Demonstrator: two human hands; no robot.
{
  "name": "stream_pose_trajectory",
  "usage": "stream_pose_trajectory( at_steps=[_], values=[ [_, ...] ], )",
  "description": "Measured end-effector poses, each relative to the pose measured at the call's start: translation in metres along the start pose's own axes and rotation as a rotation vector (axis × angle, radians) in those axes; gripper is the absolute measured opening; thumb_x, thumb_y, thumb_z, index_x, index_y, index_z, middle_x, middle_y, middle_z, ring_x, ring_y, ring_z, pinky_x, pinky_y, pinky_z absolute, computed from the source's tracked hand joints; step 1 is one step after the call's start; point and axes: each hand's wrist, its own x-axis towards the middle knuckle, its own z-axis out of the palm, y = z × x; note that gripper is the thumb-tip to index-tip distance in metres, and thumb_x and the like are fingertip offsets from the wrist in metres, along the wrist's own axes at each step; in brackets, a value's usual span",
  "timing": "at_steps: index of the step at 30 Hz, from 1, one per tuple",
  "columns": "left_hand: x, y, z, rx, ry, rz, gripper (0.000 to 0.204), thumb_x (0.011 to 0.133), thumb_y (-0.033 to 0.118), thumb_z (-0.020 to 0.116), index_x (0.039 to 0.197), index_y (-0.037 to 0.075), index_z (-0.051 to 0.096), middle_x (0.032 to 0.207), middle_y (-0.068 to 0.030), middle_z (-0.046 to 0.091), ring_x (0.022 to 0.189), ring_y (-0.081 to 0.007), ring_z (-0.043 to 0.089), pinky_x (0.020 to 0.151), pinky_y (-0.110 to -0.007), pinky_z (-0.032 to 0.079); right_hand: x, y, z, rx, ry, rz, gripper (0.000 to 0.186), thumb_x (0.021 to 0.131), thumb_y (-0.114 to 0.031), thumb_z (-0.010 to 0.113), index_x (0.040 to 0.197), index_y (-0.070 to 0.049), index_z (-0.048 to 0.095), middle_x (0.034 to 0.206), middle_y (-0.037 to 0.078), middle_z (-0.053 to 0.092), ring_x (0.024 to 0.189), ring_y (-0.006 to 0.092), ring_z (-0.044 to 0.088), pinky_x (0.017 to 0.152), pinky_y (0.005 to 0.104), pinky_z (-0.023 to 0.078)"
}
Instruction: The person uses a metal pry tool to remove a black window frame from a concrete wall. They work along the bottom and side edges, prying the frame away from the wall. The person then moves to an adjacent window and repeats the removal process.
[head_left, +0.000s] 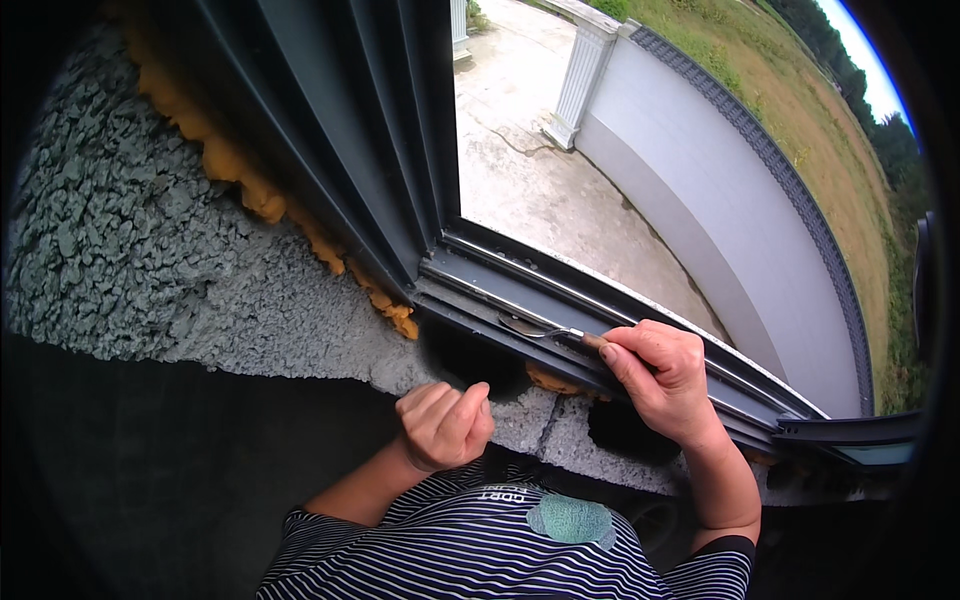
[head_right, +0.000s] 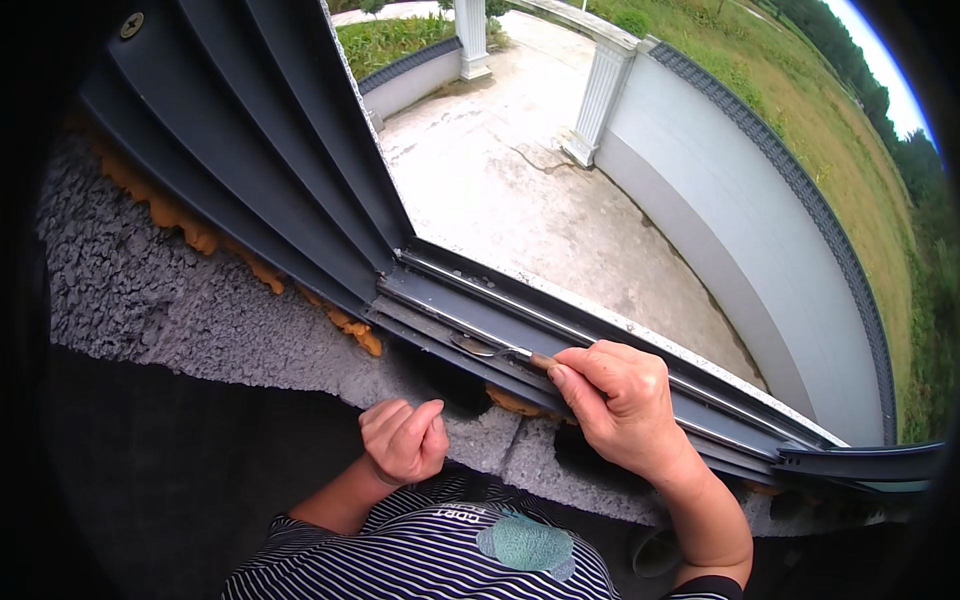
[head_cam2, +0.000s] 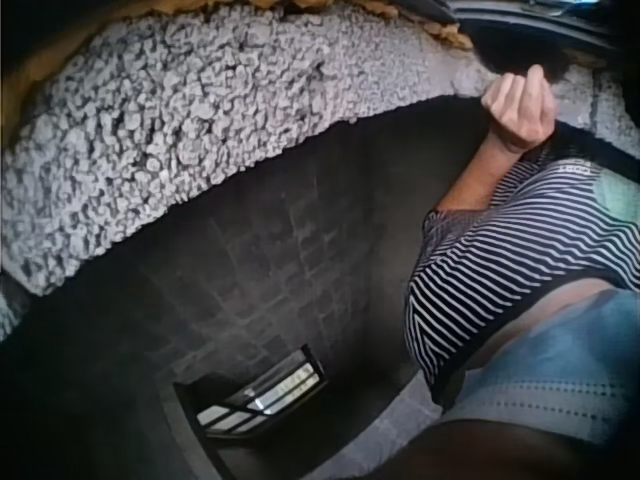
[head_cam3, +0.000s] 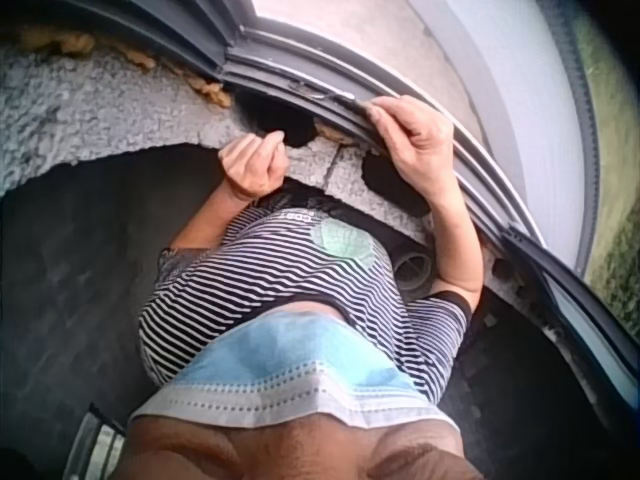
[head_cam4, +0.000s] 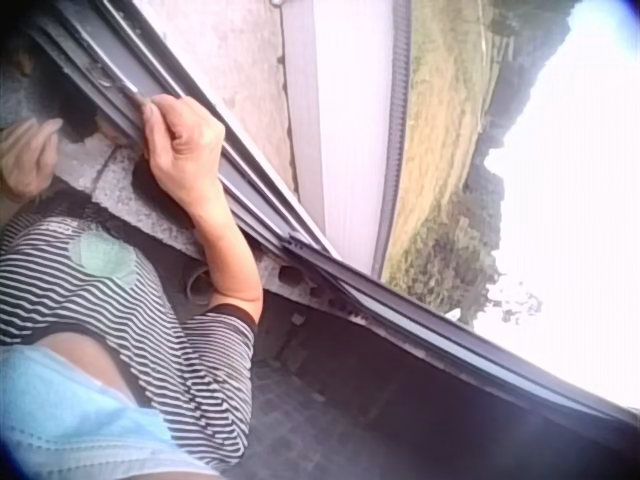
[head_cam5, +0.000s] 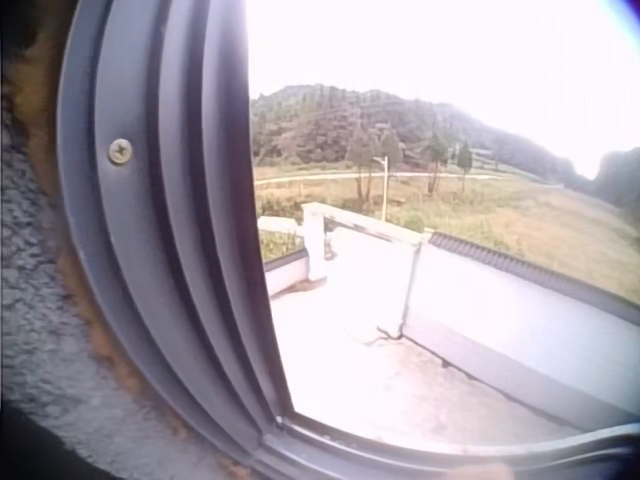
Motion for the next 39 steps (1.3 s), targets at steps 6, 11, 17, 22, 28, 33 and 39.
stream_pose_trajectory(
  at_steps=[6,11,17,22,28,33,39],
  values=[
    [0.006,0.004,-0.003,-0.142,0.036,-0.101,0.022,0.081,-0.003,0.065,0.103,-0.005,0.066,0.060,-0.0037,0.050,0.046,-0.0176,0.049,0.043,-0.031,0.040,-0.001,-0.001,0.001,-0.031,0.017,-0.051,0.006,0.083,0.001,0.074,0.088,0.000,0.073,0.063,0.010,0.060,0.054,0.0232,0.059,0.051,0.0334,0.045],
    [0.030,0.014,-0.018,-0.136,0.045,-0.120,0.028,0.080,-0.001,0.065,0.108,-0.005,0.068,0.072,-0.0083,0.056,0.055,-0.0204,0.052,0.050,-0.032,0.043,-0.003,0.000,-0.001,-0.006,0.014,-0.031,0.006,0.082,0.000,0.074,0.088,0.000,0.072,0.063,0.010,0.060,0.054,0.0236,0.059,0.051,0.0339,0.045],
    [0.066,0.016,-0.013,0.100,-0.111,-0.149,0.037,0.081,0.020,0.076,0.115,0.006,0.074,0.094,-0.0081,0.052,0.080,-0.0227,0.046,0.071,-0.036,0.038,-0.004,0.002,-0.001,-0.011,0.029,-0.055,0.005,0.082,0.000,0.075,0.087,0.000,0.072,0.064,0.010,0.061,0.054,0.0242,0.059,0.050,0.0340,0.045],
    [0.077,0.012,-0.008,0.211,-0.192,-0.177,0.037,0.081,0.025,0.077,0.112,0.005,0.075,0.101,-0.0098,0.051,0.091,-0.0257,0.046,0.083,-0.041,0.037,-0.003,0.004,0.001,0.003,0.043,-0.043,0.005,0.083,-0.001,0.074,0.087,0.001,0.072,0.064,0.010,0.061,0.055,0.0247,0.060,0.050,0.0344,0.046],
    [0.080,0.008,-0.009,0.193,-0.228,-0.139,0.033,0.080,0.019,0.079,0.110,0.006,0.075,0.102,-0.0111,0.052,0.094,-0.0274,0.047,0.083,-0.040,0.039,-0.006,0.010,0.003,0.023,0.068,-0.056,0.004,0.083,-0.002,0.074,0.086,0.000,0.072,0.064,0.011,0.061,0.055,0.0258,0.060,0.050,0.0354,0.046],
    [0.077,0.011,-0.006,0.192,-0.242,-0.129,0.031,0.079,0.016,0.079,0.108,0.006,0.075,0.101,-0.0108,0.052,0.092,-0.0271,0.047,0.082,-0.040,0.040,-0.006,0.011,0.006,0.036,0.088,-0.069,0.004,0.084,-0.004,0.074,0.085,0.000,0.073,0.064,0.012,0.061,0.056,0.0274,0.060,0.051,0.0366,0.046],
    [0.078,0.013,-0.004,0.222,-0.242,-0.105,0.030,0.080,0.015,0.079,0.107,0.004,0.075,0.099,-0.0108,0.052,0.090,-0.0269,0.048,0.082,-0.040,0.040,-0.008,0.014,0.006,0.029,0.100,-0.105,0.004,0.085,-0.003,0.074,0.088,0.001,0.073,0.065,0.011,0.063,0.056,0.0243,0.060,0.051,0.0343,0.046]
  ],
)
